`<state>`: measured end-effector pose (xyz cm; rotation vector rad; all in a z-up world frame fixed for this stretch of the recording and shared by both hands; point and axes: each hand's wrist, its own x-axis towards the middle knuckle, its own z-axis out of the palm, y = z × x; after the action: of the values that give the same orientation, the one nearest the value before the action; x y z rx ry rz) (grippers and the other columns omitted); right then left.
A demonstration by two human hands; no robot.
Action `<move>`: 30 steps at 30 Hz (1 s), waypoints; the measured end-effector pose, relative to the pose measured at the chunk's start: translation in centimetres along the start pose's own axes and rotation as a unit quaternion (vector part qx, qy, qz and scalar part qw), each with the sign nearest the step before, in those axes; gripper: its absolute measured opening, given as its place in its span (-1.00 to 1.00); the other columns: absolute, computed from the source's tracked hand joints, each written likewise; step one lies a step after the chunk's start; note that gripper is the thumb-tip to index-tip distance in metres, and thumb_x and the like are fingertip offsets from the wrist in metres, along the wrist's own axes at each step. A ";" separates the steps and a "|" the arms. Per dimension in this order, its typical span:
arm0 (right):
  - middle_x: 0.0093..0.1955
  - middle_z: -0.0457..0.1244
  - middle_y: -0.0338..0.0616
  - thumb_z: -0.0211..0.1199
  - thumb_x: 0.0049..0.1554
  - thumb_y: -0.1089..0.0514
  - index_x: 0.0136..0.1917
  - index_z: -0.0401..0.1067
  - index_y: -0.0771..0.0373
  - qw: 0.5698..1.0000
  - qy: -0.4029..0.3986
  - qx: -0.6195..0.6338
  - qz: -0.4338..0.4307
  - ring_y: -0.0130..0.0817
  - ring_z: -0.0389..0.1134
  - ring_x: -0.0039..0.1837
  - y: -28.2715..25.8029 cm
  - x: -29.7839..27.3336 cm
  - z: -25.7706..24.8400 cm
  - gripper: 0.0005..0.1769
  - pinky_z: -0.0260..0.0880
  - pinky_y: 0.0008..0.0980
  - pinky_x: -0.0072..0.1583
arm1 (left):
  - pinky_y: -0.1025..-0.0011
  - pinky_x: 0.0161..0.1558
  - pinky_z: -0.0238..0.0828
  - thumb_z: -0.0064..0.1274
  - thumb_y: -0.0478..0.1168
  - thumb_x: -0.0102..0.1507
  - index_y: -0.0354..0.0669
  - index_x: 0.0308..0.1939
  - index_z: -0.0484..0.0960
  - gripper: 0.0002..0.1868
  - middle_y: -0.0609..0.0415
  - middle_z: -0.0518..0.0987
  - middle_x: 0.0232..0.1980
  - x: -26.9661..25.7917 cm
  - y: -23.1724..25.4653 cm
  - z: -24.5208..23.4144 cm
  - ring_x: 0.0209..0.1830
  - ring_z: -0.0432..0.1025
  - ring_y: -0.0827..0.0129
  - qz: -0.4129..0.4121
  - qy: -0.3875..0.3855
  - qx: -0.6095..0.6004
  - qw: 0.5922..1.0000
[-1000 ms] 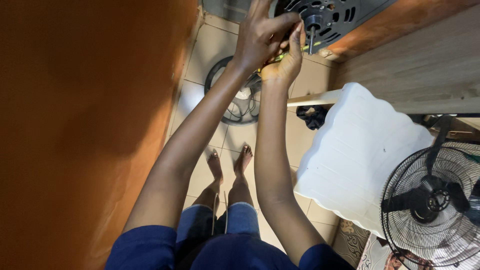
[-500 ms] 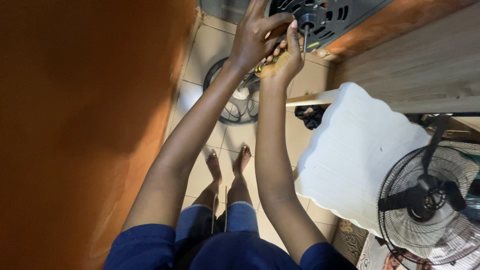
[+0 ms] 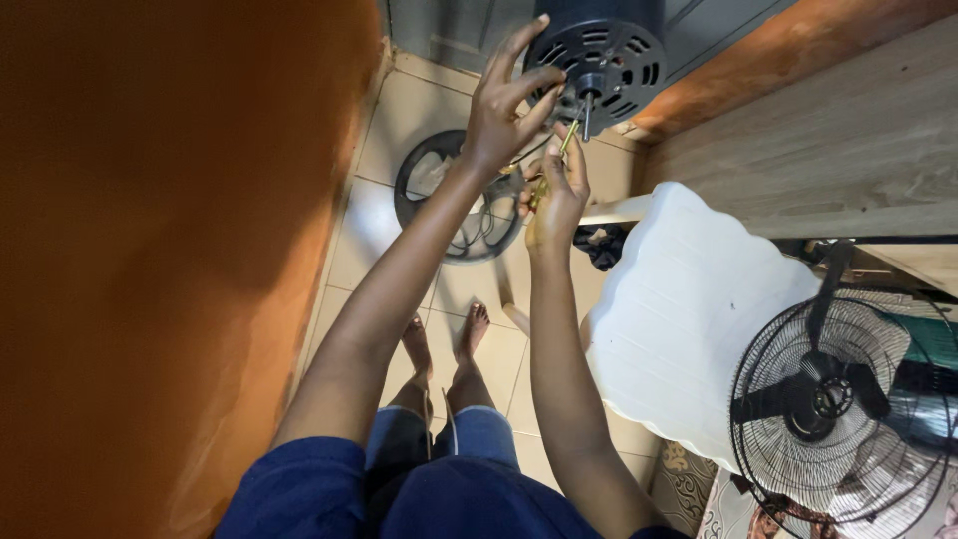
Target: The person uses a screwdriver to tighten screws on the back of a standing fan motor housing. They then pick up the fan's front wire cage and attach it to the fan assembly.
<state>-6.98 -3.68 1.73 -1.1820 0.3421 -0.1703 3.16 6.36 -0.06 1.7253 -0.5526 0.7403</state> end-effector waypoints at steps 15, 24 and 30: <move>-0.29 0.19 -0.23 -0.09 0.31 0.17 0.41 0.36 0.35 1.000 -0.003 -0.017 -0.020 -0.61 0.08 -0.44 0.3 0.0 -1.5 -0.53 0.01 -0.58 -0.45 | 0.05 0.43 0.33 0.38 -0.21 0.25 -0.08 -0.12 0.72 -0.82 -0.03 0.30 0.51 0.3 0.0 0.9 0.49 0.27 -0.05 0.025 -0.018 0.043 0.999; -0.30 0.23 -0.11 0.05 0.28 0.20 0.16 0.30 0.24 0.995 -0.017 0.099 -0.002 -0.52 0.12 -0.46 -0.7 0.5 -1.2 -0.81 -0.01 -0.56 -0.47 | 0.07 0.46 0.31 0.38 -0.26 0.21 -0.10 -0.14 0.73 -0.82 -0.01 0.33 0.51 0.3 0.7 0.6 0.50 0.29 0.00 -0.022 -0.003 0.010 1.000; -0.29 0.25 -0.13 0.25 0.25 0.23 0.12 0.33 0.26 0.998 0.012 0.061 0.025 -0.55 0.13 -0.47 -1.6 1.2 -1.8 -0.80 0.00 -0.57 -0.47 | 0.13 0.46 0.35 0.38 -0.37 0.17 -0.08 -0.11 0.78 -0.77 0.01 0.38 0.49 0.4 1.0 0.5 0.52 0.31 0.04 -0.034 -0.003 -0.011 0.999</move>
<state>-6.38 -6.23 2.42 -1.0507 0.3768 -0.1591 2.88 5.60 0.79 1.7177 -0.5019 0.6796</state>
